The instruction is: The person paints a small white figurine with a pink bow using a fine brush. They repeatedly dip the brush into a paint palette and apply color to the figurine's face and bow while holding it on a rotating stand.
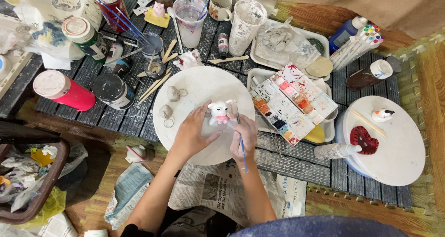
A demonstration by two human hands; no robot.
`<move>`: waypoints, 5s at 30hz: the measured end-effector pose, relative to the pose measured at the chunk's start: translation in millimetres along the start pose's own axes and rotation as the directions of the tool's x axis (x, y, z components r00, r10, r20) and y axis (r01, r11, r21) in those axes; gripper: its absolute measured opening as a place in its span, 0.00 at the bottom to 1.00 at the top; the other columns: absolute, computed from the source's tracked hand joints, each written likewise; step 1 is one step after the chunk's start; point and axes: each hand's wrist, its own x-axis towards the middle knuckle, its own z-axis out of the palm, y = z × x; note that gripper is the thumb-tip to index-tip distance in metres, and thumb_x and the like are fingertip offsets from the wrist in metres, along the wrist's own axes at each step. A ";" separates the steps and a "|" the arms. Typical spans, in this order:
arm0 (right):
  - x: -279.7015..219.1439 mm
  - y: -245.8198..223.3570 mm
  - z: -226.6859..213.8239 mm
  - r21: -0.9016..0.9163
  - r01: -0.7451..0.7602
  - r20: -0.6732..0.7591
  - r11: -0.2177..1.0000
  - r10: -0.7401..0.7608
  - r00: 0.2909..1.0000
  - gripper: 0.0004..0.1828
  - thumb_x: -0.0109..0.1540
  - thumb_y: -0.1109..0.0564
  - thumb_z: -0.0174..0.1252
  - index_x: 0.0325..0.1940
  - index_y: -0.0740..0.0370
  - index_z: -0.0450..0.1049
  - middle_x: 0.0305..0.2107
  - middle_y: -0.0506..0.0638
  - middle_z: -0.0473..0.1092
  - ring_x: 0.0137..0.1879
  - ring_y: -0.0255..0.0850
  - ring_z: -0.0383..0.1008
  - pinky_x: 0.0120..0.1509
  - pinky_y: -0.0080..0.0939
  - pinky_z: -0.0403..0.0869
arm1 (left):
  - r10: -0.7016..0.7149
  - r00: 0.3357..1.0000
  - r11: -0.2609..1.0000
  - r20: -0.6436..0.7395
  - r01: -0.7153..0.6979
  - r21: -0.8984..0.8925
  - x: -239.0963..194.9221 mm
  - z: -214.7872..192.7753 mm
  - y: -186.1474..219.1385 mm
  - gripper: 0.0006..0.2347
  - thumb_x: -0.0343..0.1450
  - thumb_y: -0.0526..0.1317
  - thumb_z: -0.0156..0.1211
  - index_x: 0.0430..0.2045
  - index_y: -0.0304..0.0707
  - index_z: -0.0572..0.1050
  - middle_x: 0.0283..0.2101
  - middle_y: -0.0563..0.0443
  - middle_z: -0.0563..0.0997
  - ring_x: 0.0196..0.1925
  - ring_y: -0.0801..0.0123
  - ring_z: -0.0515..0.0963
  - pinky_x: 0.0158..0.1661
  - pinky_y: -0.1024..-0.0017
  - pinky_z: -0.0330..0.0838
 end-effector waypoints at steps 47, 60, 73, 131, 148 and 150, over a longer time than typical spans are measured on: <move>-6.3 22.6 12.9 0.247 -0.389 -0.210 0.888 0.441 0.873 0.25 0.63 0.71 0.59 0.58 0.62 0.54 0.65 0.66 0.62 0.66 0.50 0.69 0.64 0.44 0.70 | 0.062 0.997 0.998 -0.048 -0.061 0.018 -1.8 2.1 -4.0 0.41 0.62 0.47 0.74 0.69 0.34 0.58 0.57 0.30 0.75 0.58 0.41 0.76 0.58 0.57 0.70; -41.9 -4.7 4.4 0.518 -0.297 -0.261 0.802 0.479 0.838 0.18 0.68 0.71 0.48 0.57 0.62 0.53 0.62 0.71 0.64 0.52 0.46 0.76 0.51 0.41 0.77 | -0.027 0.988 0.994 0.151 0.042 -0.097 -10.6 -29.8 -7.8 0.41 0.61 0.47 0.74 0.69 0.37 0.59 0.59 0.37 0.75 0.63 0.50 0.73 0.61 0.58 0.67; -34.7 -45.5 -67.4 0.392 -0.800 0.015 0.455 0.866 0.500 0.08 0.69 0.61 0.47 0.53 0.61 0.65 0.60 0.63 0.74 0.39 0.42 0.74 0.36 0.36 0.69 | 0.026 0.993 0.977 0.117 -0.049 0.206 -82.6 -27.2 15.7 0.31 0.65 0.56 0.67 0.59 0.38 0.69 0.64 0.44 0.70 0.70 0.55 0.64 0.68 0.54 0.50; -84.5 19.3 -87.8 0.635 -0.684 -0.015 0.359 0.891 0.454 0.07 0.70 0.55 0.53 0.49 0.59 0.69 0.33 0.47 0.72 0.31 0.32 0.67 0.36 0.33 0.66 | 0.163 0.983 0.978 -0.089 -0.149 0.142 -75.3 -23.2 21.2 0.09 0.63 0.42 0.71 0.32 0.42 0.82 0.41 0.54 0.84 0.46 0.64 0.81 0.51 0.63 0.67; -77.5 13.4 -90.4 0.625 -0.692 -0.022 0.362 0.894 0.448 0.08 0.69 0.55 0.54 0.48 0.60 0.67 0.31 0.48 0.71 0.31 0.33 0.68 0.35 0.33 0.67 | 0.067 0.980 0.974 -0.187 -0.024 0.225 -70.4 -47.5 -13.4 0.09 0.66 0.39 0.68 0.36 0.38 0.82 0.44 0.49 0.84 0.51 0.60 0.81 0.57 0.61 0.64; -75.5 11.3 -90.1 0.622 -0.697 -0.021 0.357 0.897 0.441 0.07 0.69 0.55 0.54 0.48 0.60 0.67 0.31 0.48 0.72 0.31 0.33 0.67 0.35 0.33 0.67 | 0.058 0.977 0.973 -0.205 -0.010 0.229 -67.7 -49.4 -12.4 0.09 0.65 0.39 0.68 0.37 0.38 0.81 0.45 0.49 0.84 0.52 0.59 0.80 0.58 0.61 0.65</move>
